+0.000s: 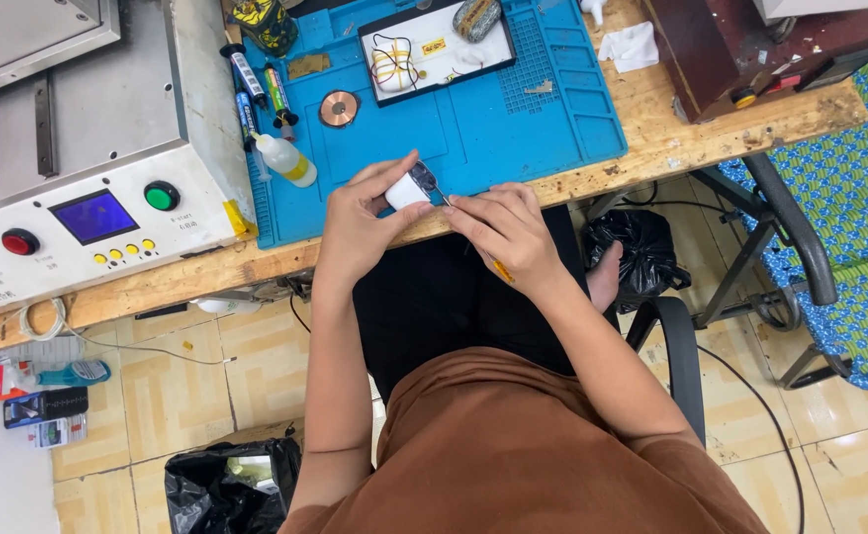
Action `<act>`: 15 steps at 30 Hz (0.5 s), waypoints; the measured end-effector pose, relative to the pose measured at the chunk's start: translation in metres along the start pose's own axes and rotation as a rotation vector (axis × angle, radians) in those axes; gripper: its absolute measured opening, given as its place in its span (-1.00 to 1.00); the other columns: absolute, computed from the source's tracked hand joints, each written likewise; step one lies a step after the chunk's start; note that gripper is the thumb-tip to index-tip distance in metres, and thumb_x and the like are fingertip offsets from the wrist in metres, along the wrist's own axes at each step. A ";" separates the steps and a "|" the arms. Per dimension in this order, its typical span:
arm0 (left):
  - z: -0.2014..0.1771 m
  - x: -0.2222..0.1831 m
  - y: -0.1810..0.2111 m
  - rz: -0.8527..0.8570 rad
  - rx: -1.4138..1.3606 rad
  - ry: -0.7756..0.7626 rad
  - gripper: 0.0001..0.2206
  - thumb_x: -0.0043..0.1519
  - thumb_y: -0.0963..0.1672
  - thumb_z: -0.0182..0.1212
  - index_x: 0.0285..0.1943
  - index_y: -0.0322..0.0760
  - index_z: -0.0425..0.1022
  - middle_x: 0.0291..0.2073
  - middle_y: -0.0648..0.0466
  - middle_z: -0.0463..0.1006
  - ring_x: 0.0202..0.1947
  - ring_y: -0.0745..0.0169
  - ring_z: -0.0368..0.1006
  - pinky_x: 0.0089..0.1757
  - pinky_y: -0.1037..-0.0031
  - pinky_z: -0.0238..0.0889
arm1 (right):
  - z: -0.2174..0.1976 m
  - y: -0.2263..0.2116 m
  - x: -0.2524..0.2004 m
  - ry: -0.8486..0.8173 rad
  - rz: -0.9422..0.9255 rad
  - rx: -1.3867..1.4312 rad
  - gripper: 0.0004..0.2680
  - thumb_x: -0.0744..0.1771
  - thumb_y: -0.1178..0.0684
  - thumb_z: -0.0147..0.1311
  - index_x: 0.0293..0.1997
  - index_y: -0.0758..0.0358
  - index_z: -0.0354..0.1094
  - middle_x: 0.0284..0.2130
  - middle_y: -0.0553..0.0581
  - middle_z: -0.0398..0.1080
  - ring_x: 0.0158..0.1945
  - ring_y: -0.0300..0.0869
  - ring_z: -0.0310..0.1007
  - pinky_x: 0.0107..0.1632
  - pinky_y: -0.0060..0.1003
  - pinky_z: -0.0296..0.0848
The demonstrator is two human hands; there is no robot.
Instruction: Performing precision repair or cleaning on a small electronic component using a fine-tipped tool at a workbench.
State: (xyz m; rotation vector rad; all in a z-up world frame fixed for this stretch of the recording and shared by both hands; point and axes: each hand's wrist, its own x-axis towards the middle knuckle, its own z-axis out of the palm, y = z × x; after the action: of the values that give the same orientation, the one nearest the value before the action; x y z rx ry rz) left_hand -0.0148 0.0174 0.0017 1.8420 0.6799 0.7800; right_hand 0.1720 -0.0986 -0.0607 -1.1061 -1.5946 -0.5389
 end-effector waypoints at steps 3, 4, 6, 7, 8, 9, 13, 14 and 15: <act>0.000 -0.001 0.003 0.001 -0.009 0.000 -0.43 0.19 -0.21 0.65 0.42 -0.24 0.58 0.17 -0.28 0.65 0.25 -0.27 0.56 0.10 0.22 0.56 | 0.000 -0.002 0.005 0.007 0.005 0.011 -0.89 0.43 0.18 0.27 0.04 0.20 0.67 -0.03 0.09 0.65 -0.07 -0.10 0.59 0.10 -0.15 0.46; 0.000 0.000 0.004 0.000 -0.010 -0.004 -0.43 0.19 -0.21 0.65 0.42 -0.24 0.58 0.17 -0.28 0.65 0.25 -0.27 0.56 0.10 0.22 0.56 | 0.001 -0.002 0.007 0.006 0.007 0.008 -0.89 0.43 0.18 0.27 0.04 0.20 0.67 -0.03 0.09 0.65 -0.07 -0.10 0.59 0.10 -0.15 0.46; 0.000 0.001 0.007 0.003 0.002 -0.001 -0.42 0.16 -0.23 0.65 0.41 -0.23 0.58 0.18 -0.30 0.64 0.26 -0.32 0.55 0.11 0.17 0.56 | 0.003 -0.005 0.008 0.029 0.042 -0.001 -0.89 0.41 0.18 0.30 0.02 0.17 0.68 -0.03 0.04 0.67 -0.08 -0.14 0.60 0.11 -0.19 0.41; 0.000 0.001 0.005 0.005 0.004 0.000 -0.42 0.16 -0.23 0.65 0.41 -0.23 0.58 0.18 -0.30 0.64 0.26 -0.32 0.55 0.11 0.17 0.56 | 0.000 -0.005 0.010 0.031 0.040 -0.001 -0.89 0.41 0.18 0.30 0.02 0.17 0.68 -0.03 0.04 0.67 -0.08 -0.14 0.60 0.11 -0.19 0.41; 0.000 0.002 0.004 0.010 -0.003 -0.006 -0.42 0.16 -0.23 0.66 0.41 -0.22 0.58 0.18 -0.29 0.65 0.26 -0.30 0.54 0.11 0.17 0.56 | -0.003 -0.006 0.012 0.025 0.074 0.025 -0.90 0.41 0.17 0.31 0.01 0.16 0.68 -0.04 0.02 0.67 -0.09 -0.16 0.58 0.11 -0.21 0.39; -0.001 0.001 0.002 0.012 -0.011 -0.010 -0.42 0.16 -0.23 0.66 0.41 -0.21 0.59 0.18 -0.28 0.65 0.27 -0.27 0.54 0.11 0.17 0.56 | -0.006 -0.007 0.013 0.016 0.110 0.052 -0.91 0.41 0.15 0.32 0.00 0.15 0.68 -0.06 0.00 0.67 -0.11 -0.17 0.57 0.10 -0.23 0.36; -0.001 0.003 0.002 0.005 -0.004 -0.023 -0.41 0.16 -0.23 0.66 0.42 -0.22 0.58 0.20 -0.30 0.64 0.28 -0.34 0.53 0.12 0.15 0.55 | -0.007 -0.009 0.019 0.052 0.139 0.048 -0.92 0.42 0.15 0.32 -0.02 0.13 0.68 -0.07 -0.04 0.68 -0.09 -0.19 0.56 0.10 -0.28 0.32; -0.002 0.002 0.003 0.001 -0.008 -0.036 -0.42 0.18 -0.23 0.64 0.43 -0.22 0.57 0.21 -0.30 0.63 0.29 -0.31 0.52 0.12 0.17 0.55 | -0.005 -0.012 0.019 0.060 0.143 0.062 -0.92 0.41 0.16 0.33 -0.02 0.14 0.68 -0.07 -0.03 0.68 -0.08 -0.19 0.57 0.09 -0.28 0.33; -0.003 0.003 0.004 -0.001 -0.011 -0.044 -0.42 0.20 -0.24 0.63 0.44 -0.23 0.56 0.22 -0.30 0.63 0.29 -0.28 0.52 0.12 0.18 0.55 | -0.002 -0.013 0.021 0.069 0.143 0.079 -0.91 0.40 0.18 0.33 -0.03 0.15 0.68 -0.07 -0.01 0.68 -0.08 -0.18 0.57 0.08 -0.28 0.34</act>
State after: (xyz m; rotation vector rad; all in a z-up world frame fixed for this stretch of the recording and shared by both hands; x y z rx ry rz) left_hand -0.0153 0.0199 0.0070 1.8440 0.6469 0.7389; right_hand 0.1613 -0.0984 -0.0382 -1.1207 -1.4524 -0.4117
